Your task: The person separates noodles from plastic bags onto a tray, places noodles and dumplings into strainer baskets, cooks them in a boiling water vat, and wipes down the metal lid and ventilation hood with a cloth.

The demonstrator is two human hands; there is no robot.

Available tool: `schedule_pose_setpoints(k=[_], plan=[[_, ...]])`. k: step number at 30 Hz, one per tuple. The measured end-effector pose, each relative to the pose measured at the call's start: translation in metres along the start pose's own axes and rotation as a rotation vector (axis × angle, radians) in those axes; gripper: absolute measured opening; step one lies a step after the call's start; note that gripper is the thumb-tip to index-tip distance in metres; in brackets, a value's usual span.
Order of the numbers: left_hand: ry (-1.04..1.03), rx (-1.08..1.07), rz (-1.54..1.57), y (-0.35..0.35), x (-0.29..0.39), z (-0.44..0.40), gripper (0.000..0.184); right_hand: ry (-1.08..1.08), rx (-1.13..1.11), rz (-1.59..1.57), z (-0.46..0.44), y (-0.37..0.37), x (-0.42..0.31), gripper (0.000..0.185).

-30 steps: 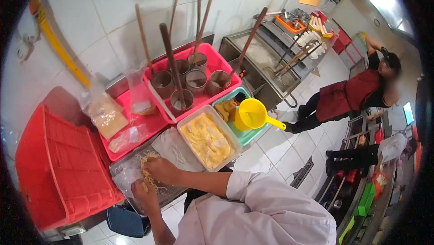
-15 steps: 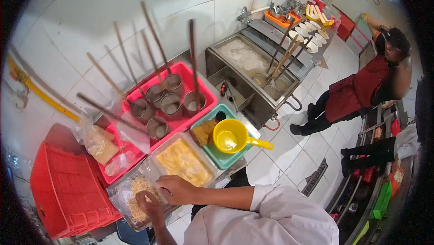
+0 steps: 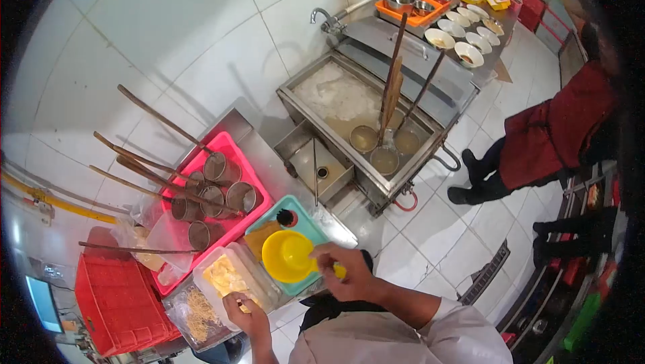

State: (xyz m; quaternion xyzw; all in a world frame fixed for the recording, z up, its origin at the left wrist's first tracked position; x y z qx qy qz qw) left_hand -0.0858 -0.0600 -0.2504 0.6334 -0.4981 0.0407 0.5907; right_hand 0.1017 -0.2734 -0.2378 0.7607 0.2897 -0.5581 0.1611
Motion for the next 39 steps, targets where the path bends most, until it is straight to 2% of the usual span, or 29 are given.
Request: schedule_pose_setpoints(k=[1, 2, 4, 5, 8, 10, 18, 20, 24, 26, 28, 30, 32, 39], plan=[[0.009, 0.004, 0.016, -0.004, 0.005, 0.002, 0.006, 0.040, 0.094, 0.014, -0.002, 0.019, 0.000, 0.035], [0.013, 0.010, 0.007, -0.007, 0.010, 0.005, 0.006, 0.039, 0.088, 0.005, -0.005, 0.031, 0.002, 0.035], [0.005, -0.009, 0.013, -0.014, 0.022, 0.010, 0.008, -0.135, 0.136, 0.095, -0.012, 0.057, 0.017, 0.042], [0.004, -0.004, 0.005, -0.014, 0.025, 0.013, 0.008, -0.069, 0.143, 0.136, -0.014, 0.063, 0.025, 0.046], [-0.034, 0.002, 0.028, -0.016, 0.037, 0.015, 0.010, -0.087, 0.202, 0.112, -0.020, 0.072, 0.033, 0.045], [0.034, 0.016, -0.005, -0.017, 0.038, 0.018, 0.012, -0.080, 0.191, 0.106, -0.021, 0.071, 0.038, 0.044], [-0.012, 0.005, -0.075, -0.024, 0.059, 0.022, 0.007, -0.078, 0.090, 0.017, -0.026, 0.058, 0.042, 0.044], [-0.009, 0.010, -0.067, -0.027, 0.065, 0.022, 0.006, -0.158, 0.050, 0.004, -0.024, 0.055, 0.047, 0.043], [-0.010, 0.015, -0.079, -0.031, 0.071, 0.021, 0.005, -0.182, 0.067, 0.003, -0.030, 0.052, 0.091, 0.049], [-0.027, 0.009, -0.098, -0.032, 0.074, 0.021, 0.004, -0.104, 0.118, -0.112, -0.054, 0.054, 0.112, 0.064], [-0.004, 0.000, -0.124, -0.032, 0.072, 0.024, 0.004, -0.142, 0.224, -0.263, -0.095, 0.060, 0.157, 0.084], [0.003, -0.003, -0.130, -0.032, 0.074, 0.027, 0.004, -0.329, 0.258, -0.341, -0.142, 0.069, 0.192, 0.097], [0.006, -0.003, -0.134, -0.033, 0.076, 0.028, 0.004, -0.368, 0.384, -0.474, -0.182, 0.076, 0.216, 0.107], [0.002, 0.055, -0.181, -0.027, 0.074, 0.028, 0.006, -0.631, 0.618, -0.476, -0.235, 0.082, 0.258, 0.115]])
Point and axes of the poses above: each hand's wrist, its own z-axis away from the middle knuckle, its own y-axis out of the back of the hand, x = y × z, the point moved 7 cm from there along -z, towards the middle knuckle, and after that the axes turned 6 degrees about y, right-handed, at the moved point
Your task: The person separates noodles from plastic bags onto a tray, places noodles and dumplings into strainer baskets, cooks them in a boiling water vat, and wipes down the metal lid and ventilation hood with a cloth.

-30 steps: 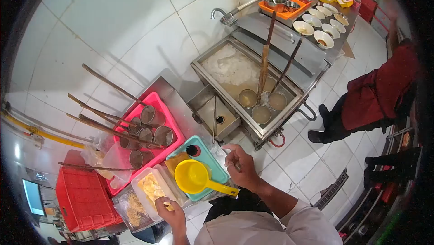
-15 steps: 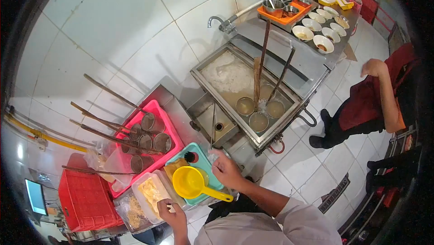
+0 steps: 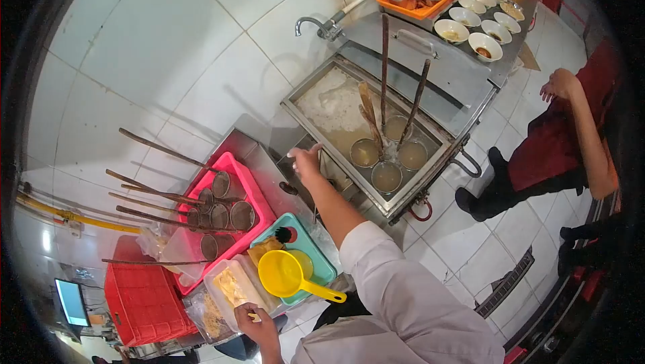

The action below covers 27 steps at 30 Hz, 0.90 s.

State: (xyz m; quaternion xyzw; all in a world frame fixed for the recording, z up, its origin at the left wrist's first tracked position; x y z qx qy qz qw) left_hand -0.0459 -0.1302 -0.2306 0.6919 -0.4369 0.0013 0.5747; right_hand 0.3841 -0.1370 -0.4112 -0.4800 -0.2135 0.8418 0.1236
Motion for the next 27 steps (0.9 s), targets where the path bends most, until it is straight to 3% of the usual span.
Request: schedule_pose_setpoints(k=[8, 14, 27], plan=[[0.028, 0.032, -0.067, 0.004, 0.000, 0.001, 0.008, -0.004, 0.073, -0.216, -0.014, -0.002, -0.012, 0.115], [0.034, 0.029, -0.072, -0.001, 0.009, -0.003, 0.009, -0.005, 0.175, -0.191, -0.045, -0.002, 0.016, 0.114], [0.009, 0.001, -0.036, -0.012, 0.008, -0.006, 0.008, -0.085, 0.128, -0.257, -0.019, 0.007, -0.008, 0.114]])
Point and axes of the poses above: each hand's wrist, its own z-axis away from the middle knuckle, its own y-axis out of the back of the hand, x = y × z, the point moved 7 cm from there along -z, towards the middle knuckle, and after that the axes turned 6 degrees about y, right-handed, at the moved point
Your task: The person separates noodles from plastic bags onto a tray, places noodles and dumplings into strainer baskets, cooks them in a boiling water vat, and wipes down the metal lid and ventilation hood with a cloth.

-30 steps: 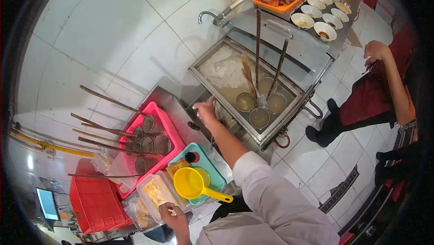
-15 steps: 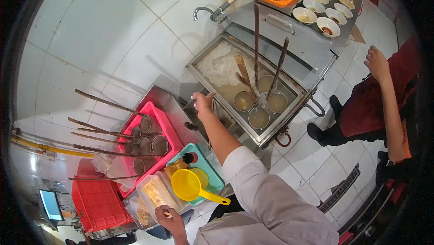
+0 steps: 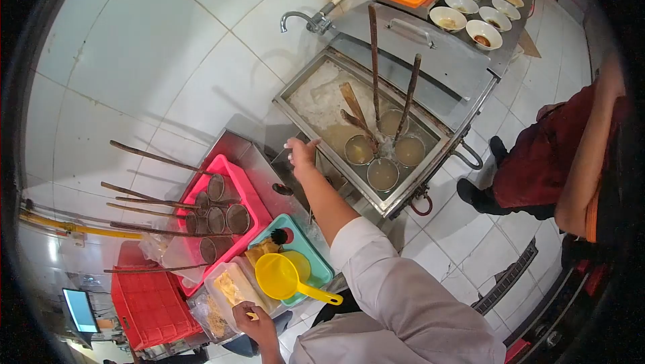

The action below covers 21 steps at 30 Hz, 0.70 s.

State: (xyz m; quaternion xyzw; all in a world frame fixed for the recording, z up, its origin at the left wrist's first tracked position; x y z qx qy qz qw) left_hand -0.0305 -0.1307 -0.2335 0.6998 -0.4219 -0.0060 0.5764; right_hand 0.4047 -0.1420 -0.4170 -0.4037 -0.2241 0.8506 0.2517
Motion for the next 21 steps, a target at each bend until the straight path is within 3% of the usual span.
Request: schedule_pose_setpoints(k=[21], plan=[[0.013, -0.008, -0.005, -0.006, -0.001, -0.004, 0.003, 0.016, 0.008, -0.050, -0.002, 0.000, -0.003, 0.113]])
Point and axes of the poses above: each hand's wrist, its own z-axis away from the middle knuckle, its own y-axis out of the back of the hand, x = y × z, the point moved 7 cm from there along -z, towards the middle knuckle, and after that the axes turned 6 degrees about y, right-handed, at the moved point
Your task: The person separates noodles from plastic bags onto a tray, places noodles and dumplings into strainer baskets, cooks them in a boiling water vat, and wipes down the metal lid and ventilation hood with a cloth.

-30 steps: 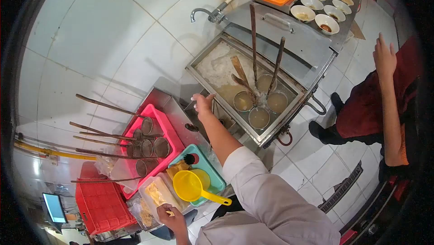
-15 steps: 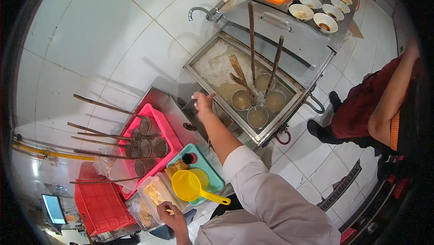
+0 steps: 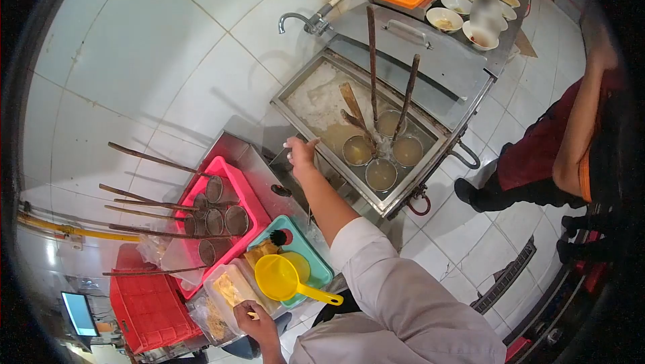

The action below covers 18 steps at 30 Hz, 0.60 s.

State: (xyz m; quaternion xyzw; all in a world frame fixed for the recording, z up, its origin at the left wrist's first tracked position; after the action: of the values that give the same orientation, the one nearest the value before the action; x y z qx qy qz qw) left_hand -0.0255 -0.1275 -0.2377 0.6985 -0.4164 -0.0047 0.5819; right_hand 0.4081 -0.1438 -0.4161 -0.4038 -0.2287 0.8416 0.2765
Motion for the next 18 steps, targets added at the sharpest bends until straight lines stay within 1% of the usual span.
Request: schedule_pose_setpoints(k=[7, 12, 13, 15, 16, 17, 18], plan=[[-0.030, -0.001, -0.040, -0.002, 0.000, -0.003, 0.007, 0.004, 0.000, 0.002, -0.004, 0.003, 0.006, 0.111], [-0.023, 0.017, -0.009, -0.004, -0.006, -0.002, 0.006, 0.035, 0.016, -0.022, -0.002, 0.008, 0.005, 0.111], [-0.035, 0.025, -0.021, -0.004, -0.006, -0.003, 0.006, 0.024, -0.002, -0.019, 0.004, 0.008, 0.000, 0.110], [-0.035, 0.003, 0.056, -0.006, -0.018, 0.000, 0.006, 0.020, -0.050, -0.066, 0.006, 0.010, 0.002, 0.109], [-0.019, -0.016, 0.028, -0.011, -0.033, -0.002, 0.004, 0.009, -0.002, 0.060, 0.010, 0.013, 0.003, 0.109], [-0.007, -0.035, 0.013, -0.022, -0.044, -0.005, 0.008, -0.019, -0.094, 0.086, 0.009, 0.014, 0.009, 0.108], [-0.035, -0.044, 0.078, -0.029, -0.048, -0.007, 0.008, -0.054, -0.194, 0.130, 0.004, 0.015, 0.017, 0.103]])
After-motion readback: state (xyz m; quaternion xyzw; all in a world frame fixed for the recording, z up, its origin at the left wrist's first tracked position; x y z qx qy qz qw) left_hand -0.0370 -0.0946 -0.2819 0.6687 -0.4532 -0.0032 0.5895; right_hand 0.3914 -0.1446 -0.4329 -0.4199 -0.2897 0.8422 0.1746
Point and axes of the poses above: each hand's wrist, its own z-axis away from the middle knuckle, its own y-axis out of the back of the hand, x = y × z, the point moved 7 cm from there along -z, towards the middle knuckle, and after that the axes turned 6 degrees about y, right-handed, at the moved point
